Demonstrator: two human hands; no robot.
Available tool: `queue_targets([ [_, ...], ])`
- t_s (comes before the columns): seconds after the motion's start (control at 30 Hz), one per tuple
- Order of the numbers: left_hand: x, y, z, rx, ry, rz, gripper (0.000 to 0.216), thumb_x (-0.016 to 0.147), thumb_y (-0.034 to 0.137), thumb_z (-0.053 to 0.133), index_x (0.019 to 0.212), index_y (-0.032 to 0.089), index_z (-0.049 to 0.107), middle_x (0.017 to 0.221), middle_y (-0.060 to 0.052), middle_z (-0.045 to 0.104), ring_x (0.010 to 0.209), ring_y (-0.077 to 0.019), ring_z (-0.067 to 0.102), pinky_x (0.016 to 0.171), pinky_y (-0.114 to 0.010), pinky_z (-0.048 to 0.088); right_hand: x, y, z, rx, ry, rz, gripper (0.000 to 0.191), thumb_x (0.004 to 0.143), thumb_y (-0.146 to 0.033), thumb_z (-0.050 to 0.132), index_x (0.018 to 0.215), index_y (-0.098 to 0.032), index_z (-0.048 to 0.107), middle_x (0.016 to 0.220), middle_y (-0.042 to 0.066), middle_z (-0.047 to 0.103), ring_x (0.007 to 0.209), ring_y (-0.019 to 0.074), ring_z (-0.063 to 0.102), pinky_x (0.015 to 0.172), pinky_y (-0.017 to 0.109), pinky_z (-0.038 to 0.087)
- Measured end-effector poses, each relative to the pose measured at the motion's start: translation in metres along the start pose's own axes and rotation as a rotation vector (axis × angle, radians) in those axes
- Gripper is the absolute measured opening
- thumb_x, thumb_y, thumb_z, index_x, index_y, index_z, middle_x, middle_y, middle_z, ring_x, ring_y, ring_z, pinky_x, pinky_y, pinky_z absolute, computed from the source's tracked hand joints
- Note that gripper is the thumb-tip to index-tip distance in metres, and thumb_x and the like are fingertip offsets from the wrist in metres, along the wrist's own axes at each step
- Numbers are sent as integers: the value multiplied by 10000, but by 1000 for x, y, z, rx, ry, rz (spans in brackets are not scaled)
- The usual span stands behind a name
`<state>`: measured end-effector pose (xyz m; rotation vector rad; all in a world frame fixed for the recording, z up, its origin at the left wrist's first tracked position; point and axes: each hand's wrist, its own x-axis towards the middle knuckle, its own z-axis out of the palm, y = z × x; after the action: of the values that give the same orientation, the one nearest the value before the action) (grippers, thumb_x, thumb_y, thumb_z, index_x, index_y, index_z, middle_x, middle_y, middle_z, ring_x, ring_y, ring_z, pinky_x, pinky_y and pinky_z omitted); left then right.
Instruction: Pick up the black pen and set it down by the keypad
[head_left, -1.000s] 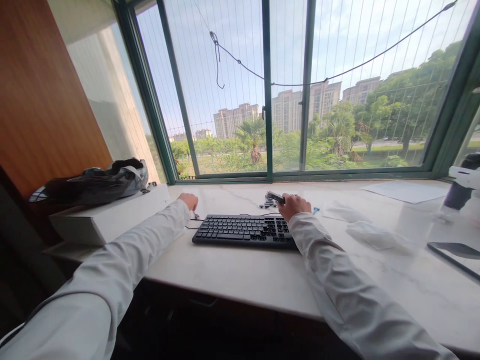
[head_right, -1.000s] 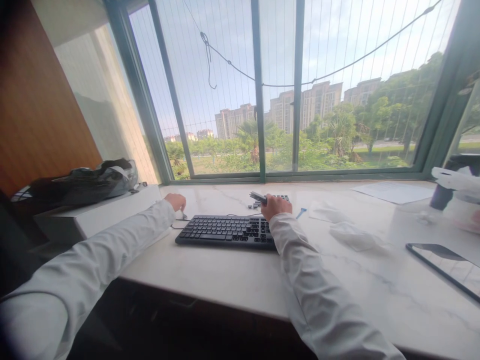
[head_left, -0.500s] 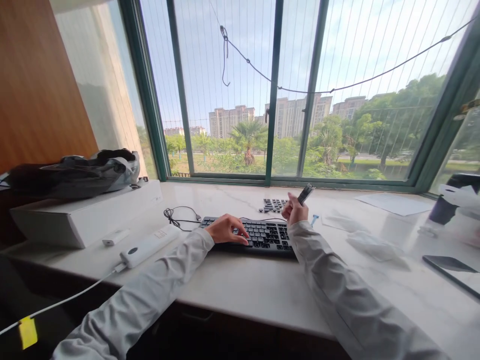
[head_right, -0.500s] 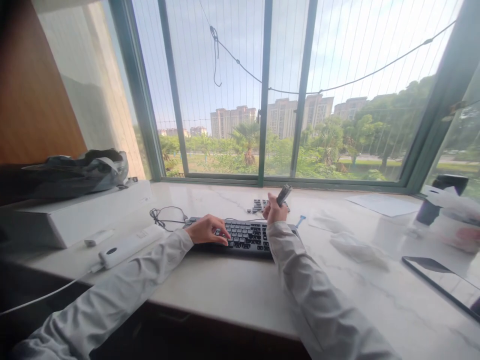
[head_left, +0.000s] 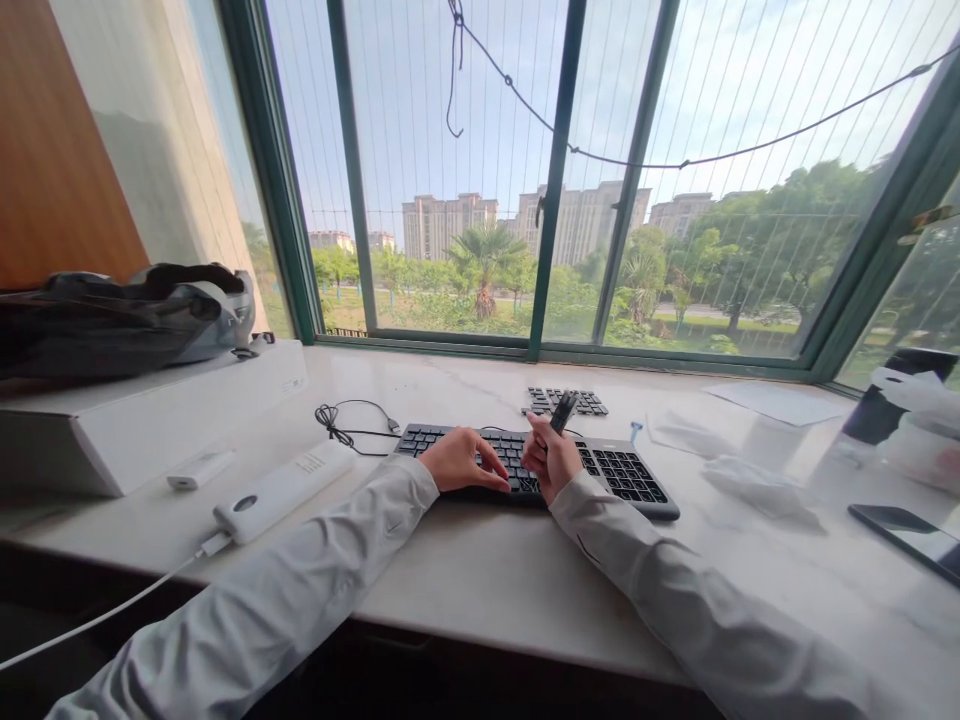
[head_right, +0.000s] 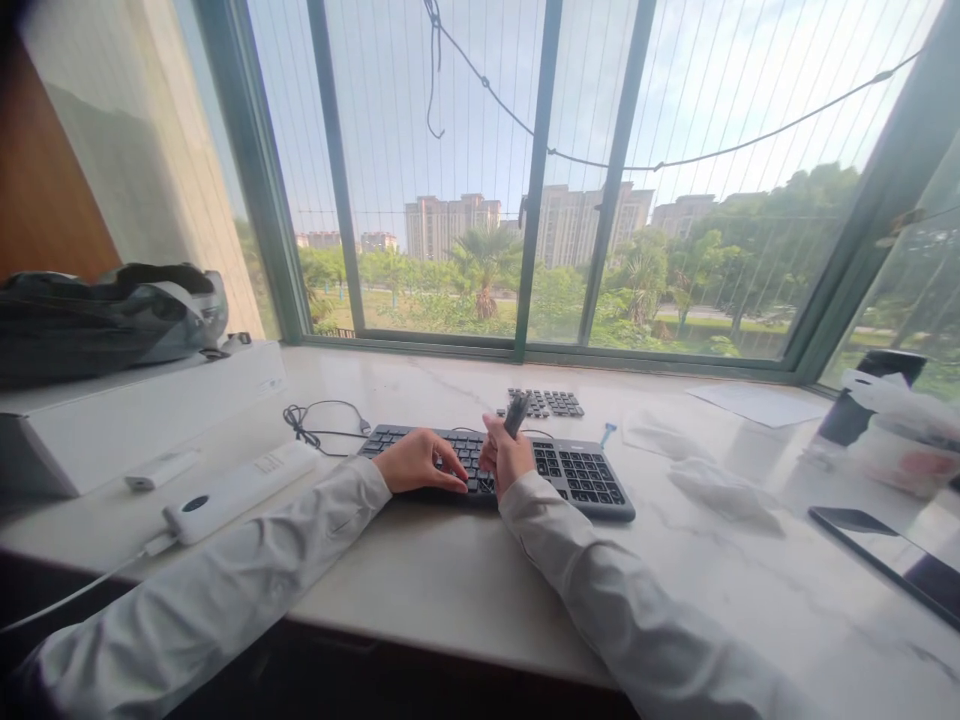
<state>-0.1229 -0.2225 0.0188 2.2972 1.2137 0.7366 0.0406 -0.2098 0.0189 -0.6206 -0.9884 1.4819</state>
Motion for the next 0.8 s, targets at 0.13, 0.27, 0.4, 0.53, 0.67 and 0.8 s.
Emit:
queue_targets([
  [0.13,-1,0,-1,-47,-21,-55,475,609,561,715,847,154,775,612,-17,637,568,-106,479,512,-221,313,-2,5,3,28,34,-12,452,684,-382,700,537,-221,303,434,-89,218,379,71,230,386,254,236],
  [0.27,-1,-1,-1,-72,-17,-72,477,605,556,716,843,146,773,601,-17,625,555,-103,471,520,-224,318,-2,7,5,51,47,17,441,672,-357,705,542,-219,307,454,-90,211,401,70,224,395,249,236],
  [0.4,-1,-1,0,-77,-15,-67,463,606,537,720,840,141,773,591,-13,611,543,-98,452,508,-223,310,-3,8,5,47,28,51,433,670,-332,692,516,-212,305,452,-88,213,405,65,228,400,246,233],
  [0.53,-1,-1,-1,-79,-19,-57,457,612,529,720,844,139,773,580,-8,583,541,-91,430,498,-220,296,-5,10,7,43,31,26,424,649,-311,698,515,-212,308,451,-90,222,407,62,223,403,248,226],
  [0.67,-1,-1,-1,-84,-29,-58,447,614,527,720,845,148,771,575,-1,569,533,-85,411,493,-218,287,-5,10,9,67,52,18,440,635,-320,707,521,-216,294,448,-94,220,410,61,215,405,249,212],
  [0.8,-1,0,-1,-80,-24,-46,417,622,506,721,844,158,774,577,2,573,542,-85,416,496,-215,284,-6,12,11,67,94,2,418,630,-339,716,543,-218,325,459,-95,235,418,65,203,408,256,200],
])
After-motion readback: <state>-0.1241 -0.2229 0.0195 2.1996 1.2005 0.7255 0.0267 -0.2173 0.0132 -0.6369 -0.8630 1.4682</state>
